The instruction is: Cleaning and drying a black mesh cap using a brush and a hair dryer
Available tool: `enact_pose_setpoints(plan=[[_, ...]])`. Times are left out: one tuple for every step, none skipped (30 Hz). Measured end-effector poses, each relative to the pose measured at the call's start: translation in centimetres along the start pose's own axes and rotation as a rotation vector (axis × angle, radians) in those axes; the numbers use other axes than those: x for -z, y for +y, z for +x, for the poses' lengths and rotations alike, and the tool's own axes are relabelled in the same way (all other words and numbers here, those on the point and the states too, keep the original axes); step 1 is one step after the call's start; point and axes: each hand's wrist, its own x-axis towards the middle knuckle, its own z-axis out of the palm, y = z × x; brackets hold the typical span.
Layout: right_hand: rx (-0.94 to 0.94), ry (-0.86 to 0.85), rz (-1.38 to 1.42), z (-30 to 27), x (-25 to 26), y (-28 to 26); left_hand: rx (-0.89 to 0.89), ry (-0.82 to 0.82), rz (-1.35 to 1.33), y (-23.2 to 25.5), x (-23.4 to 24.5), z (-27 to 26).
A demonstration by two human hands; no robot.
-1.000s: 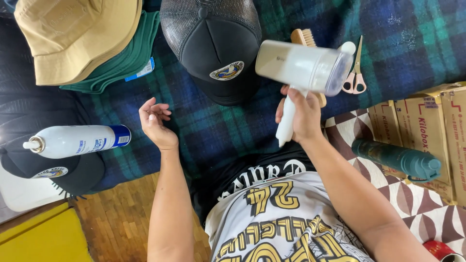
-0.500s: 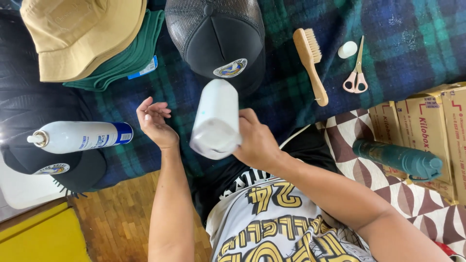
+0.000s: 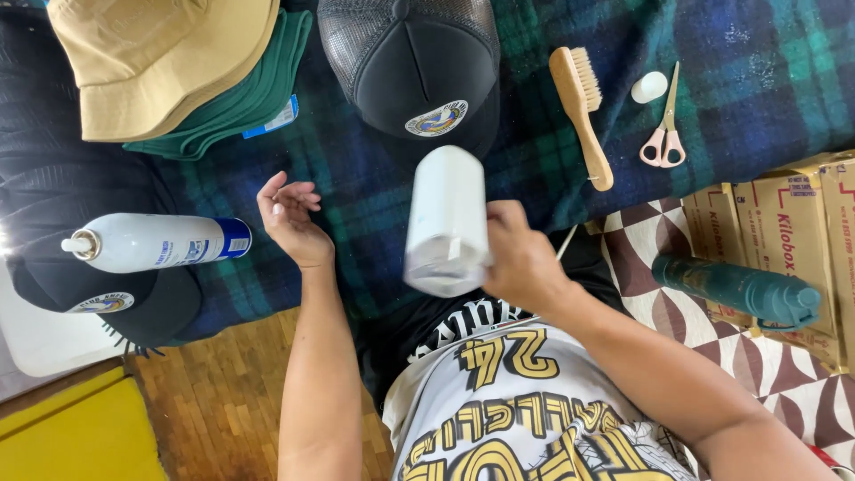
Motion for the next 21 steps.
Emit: enact_pose_setpoints(plan=[[0.002,-0.004,-0.001,0.0,0.5,1.0,0.002,0.004,0.0,0.1,-0.1,0.0],[-0.058,0.051,0.156,0.0,1.0,1.9,-0.008,-0.004,0.016,0.1,-0.2,-0.1],[-0.12,0.109,0.312,0.0,1.5,2.9,-0.019,-0.015,0.03,0.2,-0.5,-0.1],[-0.12,0.109,0.31,1.1,3.6,2.0,-0.019,-0.015,0.028,0.2,-0.5,-0.2],[0.142,0.007,-0.177,2.3,5.7,1.1,-0.025,-0.027,0.059,0.3,-0.5,-0.2],[0.401,-0.096,-0.666,3.5,7.8,0.2,-0.032,-0.039,0.089,0.4,-0.6,-0.2],[0.403,-0.092,-0.663,3.2,6.1,2.8,-0.037,-0.039,0.092,0.3,-0.6,-0.1],[0.131,0.003,0.101,3.0,4.3,5.5,-0.038,-0.04,0.091,0.1,-0.5,-0.1],[-0.158,0.097,0.859,2.6,2.6,8.1,-0.035,-0.042,0.091,-0.1,-0.5,-0.2],[-0.159,0.096,0.86,3.1,2.6,8.1,-0.034,-0.042,0.092,0.0,-0.3,-0.3],[-0.21,0.117,0.963,3.5,2.9,8.3,-0.037,-0.047,0.1,0.0,-0.4,-0.2],[-0.26,0.137,1.065,4.0,3.1,8.4,-0.04,-0.053,0.108,0.0,-0.4,-0.2],[-0.262,0.14,1.066,3.9,3.5,7.2,-0.04,-0.056,0.108,0.0,-0.5,-0.3],[-0.301,0.15,1.061,3.7,3.9,6.0,-0.04,-0.058,0.113,-0.1,-0.5,-0.3],[-0.341,0.161,1.057,3.6,4.3,4.8,-0.04,-0.061,0.12,-0.1,-0.5,-0.2],[-0.343,0.164,1.059,2.7,3.5,4.7,-0.04,-0.064,0.12,-0.2,-0.5,-0.2],[-0.321,0.138,1.065,1.8,2.7,4.6,-0.049,-0.066,0.135,-0.2,-0.4,-0.2],[-0.299,0.111,1.071,0.8,1.9,4.5,-0.058,-0.069,0.15,-0.3,-0.4,-0.2],[-0.301,0.113,1.072,0.2,1.2,4.6,-0.058,-0.071,0.152,-0.3,-0.4,-0.2],[-0.227,0.111,1.019,-0.4,0.5,4.7,-0.044,-0.067,0.134,-0.3,-0.5,-0.2],[-0.154,0.108,0.967,-1.0,-0.2,4.8,-0.03,-0.063,0.119,-0.3,-0.4,-0.2]])
